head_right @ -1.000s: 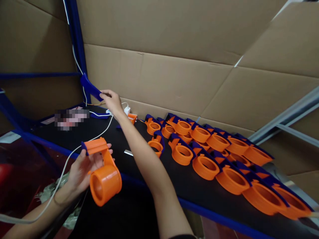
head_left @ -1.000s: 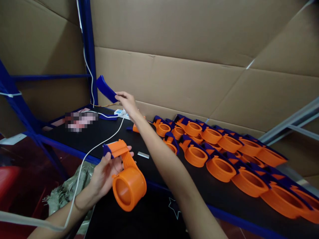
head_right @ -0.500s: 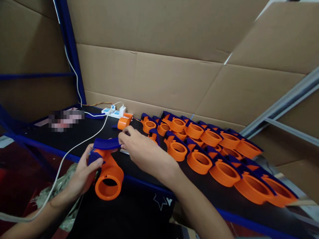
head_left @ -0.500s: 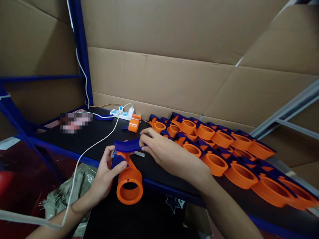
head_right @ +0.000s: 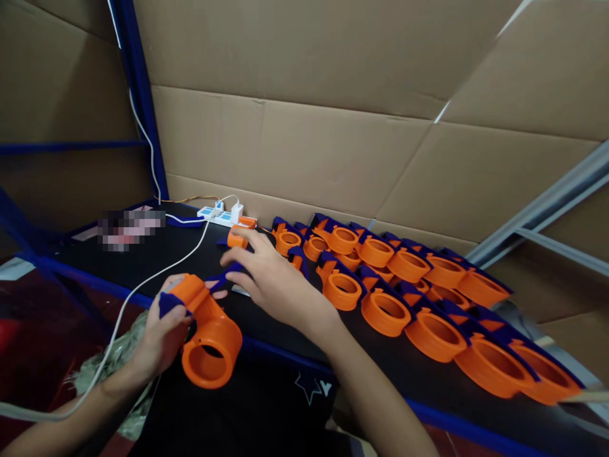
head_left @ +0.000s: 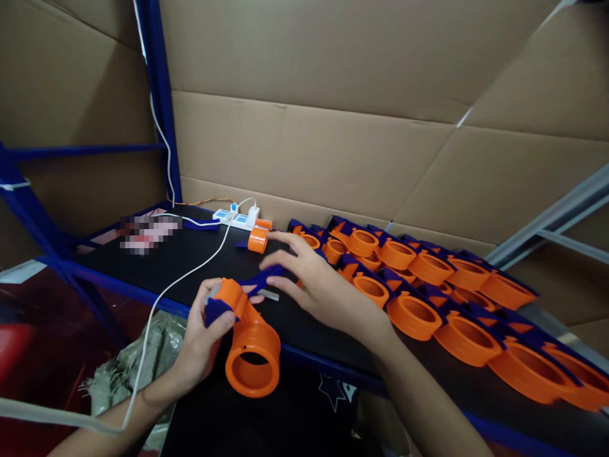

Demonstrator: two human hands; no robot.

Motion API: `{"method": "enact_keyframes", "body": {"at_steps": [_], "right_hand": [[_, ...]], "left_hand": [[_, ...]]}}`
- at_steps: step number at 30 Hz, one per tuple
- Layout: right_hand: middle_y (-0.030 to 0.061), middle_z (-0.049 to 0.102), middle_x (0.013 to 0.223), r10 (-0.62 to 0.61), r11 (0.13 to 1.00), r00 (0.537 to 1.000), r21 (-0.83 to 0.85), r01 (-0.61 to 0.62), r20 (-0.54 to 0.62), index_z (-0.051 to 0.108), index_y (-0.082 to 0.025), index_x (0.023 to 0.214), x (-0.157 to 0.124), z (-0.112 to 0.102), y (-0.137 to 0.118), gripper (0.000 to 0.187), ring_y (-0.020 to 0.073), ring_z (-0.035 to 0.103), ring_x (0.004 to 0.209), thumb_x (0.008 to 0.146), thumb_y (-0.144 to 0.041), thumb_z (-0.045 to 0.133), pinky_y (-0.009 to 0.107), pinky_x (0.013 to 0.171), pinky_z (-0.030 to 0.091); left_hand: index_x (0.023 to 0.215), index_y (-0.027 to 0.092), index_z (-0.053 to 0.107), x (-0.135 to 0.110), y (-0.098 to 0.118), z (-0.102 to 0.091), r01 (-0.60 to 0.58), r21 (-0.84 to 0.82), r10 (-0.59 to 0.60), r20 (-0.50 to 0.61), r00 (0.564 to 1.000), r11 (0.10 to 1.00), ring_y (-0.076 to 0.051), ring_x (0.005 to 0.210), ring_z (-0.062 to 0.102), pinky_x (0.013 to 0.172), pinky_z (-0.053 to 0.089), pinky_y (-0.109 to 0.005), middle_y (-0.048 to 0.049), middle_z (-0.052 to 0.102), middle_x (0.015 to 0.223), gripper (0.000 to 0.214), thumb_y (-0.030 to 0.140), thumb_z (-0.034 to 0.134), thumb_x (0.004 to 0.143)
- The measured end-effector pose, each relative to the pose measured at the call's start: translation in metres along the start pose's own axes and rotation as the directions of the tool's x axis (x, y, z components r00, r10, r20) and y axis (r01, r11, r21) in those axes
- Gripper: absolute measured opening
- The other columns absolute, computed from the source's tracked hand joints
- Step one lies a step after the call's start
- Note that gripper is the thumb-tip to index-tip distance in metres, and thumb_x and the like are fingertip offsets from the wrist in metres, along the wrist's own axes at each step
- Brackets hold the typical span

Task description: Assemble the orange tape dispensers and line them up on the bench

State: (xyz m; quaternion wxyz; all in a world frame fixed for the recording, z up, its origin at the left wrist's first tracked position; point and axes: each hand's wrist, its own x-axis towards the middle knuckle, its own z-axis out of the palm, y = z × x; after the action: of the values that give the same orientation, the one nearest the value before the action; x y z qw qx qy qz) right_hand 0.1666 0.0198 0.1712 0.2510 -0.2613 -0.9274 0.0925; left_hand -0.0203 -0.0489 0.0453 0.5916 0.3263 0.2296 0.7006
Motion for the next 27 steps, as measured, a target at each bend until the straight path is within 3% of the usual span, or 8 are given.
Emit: {"method": "enact_keyframes", "body": {"at_steps": [3, 6, 8, 10, 11, 16, 21, 27], "right_hand": [[0.0088, 0.044, 0.150, 0.182, 0.899, 0.975, 0.422, -0.113, -0.126, 0.038, -0.033, 0.145, 0.004, 0.029, 0.004, 0.057, 0.0245, 0.047, 0.139, 0.094, -0.031, 0.063, 0.045, 0.106, 0.052], [0.0114, 0.049, 0.147, 0.302, 0.681, 0.944, 0.724, -0.112, -0.137, 0.022, -0.033, 0.150, 0.004, 0.060, 0.005, 0.080, 0.0241, 0.057, 0.130, 0.087, -0.033, 0.072, 0.042, 0.098, 0.058], [0.0116, 0.051, 0.146, 0.350, 0.614, 0.913, 0.787, -0.058, -0.207, 0.020, -0.033, 0.148, 0.003, 0.066, 0.005, 0.085, 0.0236, 0.060, 0.126, 0.083, -0.032, 0.075, 0.043, 0.102, 0.056], [0.0111, 0.052, 0.147, 0.371, 0.635, 0.888, 0.772, -0.030, -0.271, 0.025, -0.033, 0.145, 0.001, 0.056, 0.003, 0.080, 0.0230, 0.063, 0.122, 0.083, -0.031, 0.076, 0.044, 0.105, 0.053], [0.0105, 0.053, 0.146, 0.353, 0.669, 0.898, 0.742, -0.046, -0.263, 0.030, -0.033, 0.143, -0.001, 0.047, 0.003, 0.075, 0.0232, 0.063, 0.121, 0.083, -0.032, 0.076, 0.044, 0.104, 0.053], [0.0082, 0.061, 0.136, 0.172, 0.913, 0.983, 0.383, -0.138, -0.056, 0.049, -0.030, 0.144, -0.013, 0.004, -0.007, 0.067, 0.0249, 0.062, 0.118, 0.084, -0.035, 0.077, 0.043, 0.098, 0.054], [0.0106, 0.068, 0.124, 0.158, 0.954, 0.984, 0.245, -0.174, 0.085, 0.054, -0.022, 0.144, -0.021, 0.024, -0.013, 0.068, 0.0232, 0.066, 0.104, 0.083, -0.044, 0.076, 0.038, 0.089, 0.054], [0.0104, 0.069, 0.126, 0.184, 0.933, 0.980, 0.301, -0.199, 0.078, 0.058, -0.022, 0.141, -0.021, 0.043, -0.007, 0.062, 0.0236, 0.065, 0.104, 0.086, -0.044, 0.074, 0.037, 0.088, 0.054]], "left_hand": [[0.127, 0.022, 0.059, -0.001, 0.001, 0.000, 0.088, -0.118, -0.093, -0.039, 0.995, 0.989, -0.040, 0.120, 0.064, 0.101, 0.049, -0.055, -0.0146, 0.070, 0.126, 0.051, 0.041, 0.073, 0.083], [0.132, 0.020, 0.060, -0.002, 0.001, 0.001, 0.150, -0.172, -0.158, -0.033, 0.987, 0.974, -0.040, 0.120, 0.064, 0.101, 0.049, -0.054, -0.0156, 0.070, 0.128, 0.056, 0.046, 0.071, 0.083], [0.134, 0.021, 0.058, -0.002, 0.000, 0.000, 0.123, -0.168, -0.131, -0.035, 0.991, 0.978, -0.040, 0.121, 0.063, 0.101, 0.050, -0.051, -0.0153, 0.068, 0.131, 0.060, 0.046, 0.073, 0.082], [0.136, 0.023, 0.056, 0.001, -0.002, -0.002, 0.074, -0.136, -0.081, -0.050, 0.995, 0.988, -0.038, 0.124, 0.061, 0.101, 0.050, -0.050, -0.0150, 0.065, 0.136, 0.061, 0.045, 0.074, 0.082], [0.136, 0.025, 0.055, 0.003, -0.003, -0.003, 0.052, -0.111, -0.059, -0.059, 0.997, 0.992, -0.037, 0.126, 0.059, 0.102, 0.049, -0.049, -0.0146, 0.063, 0.139, 0.059, 0.043, 0.075, 0.083], [0.122, 0.025, 0.059, 0.011, -0.012, -0.007, -0.015, -0.018, 0.013, -0.082, 0.997, 1.000, -0.033, 0.125, 0.059, 0.102, 0.049, -0.048, -0.0123, 0.063, 0.137, 0.045, 0.043, 0.075, 0.083], [0.125, 0.028, 0.056, 0.006, -0.015, -0.009, -0.016, 0.008, 0.016, -0.070, 0.997, 1.000, -0.024, 0.102, 0.067, 0.096, 0.051, -0.040, -0.0053, 0.070, 0.112, 0.052, 0.043, 0.078, 0.081], [0.125, 0.026, 0.058, 0.005, -0.016, -0.013, 0.009, 0.011, -0.008, -0.105, 0.994, 1.000, -0.015, 0.078, 0.064, 0.084, 0.054, -0.031, -0.0009, 0.067, 0.093, 0.057, 0.036, 0.085, 0.075]]}}
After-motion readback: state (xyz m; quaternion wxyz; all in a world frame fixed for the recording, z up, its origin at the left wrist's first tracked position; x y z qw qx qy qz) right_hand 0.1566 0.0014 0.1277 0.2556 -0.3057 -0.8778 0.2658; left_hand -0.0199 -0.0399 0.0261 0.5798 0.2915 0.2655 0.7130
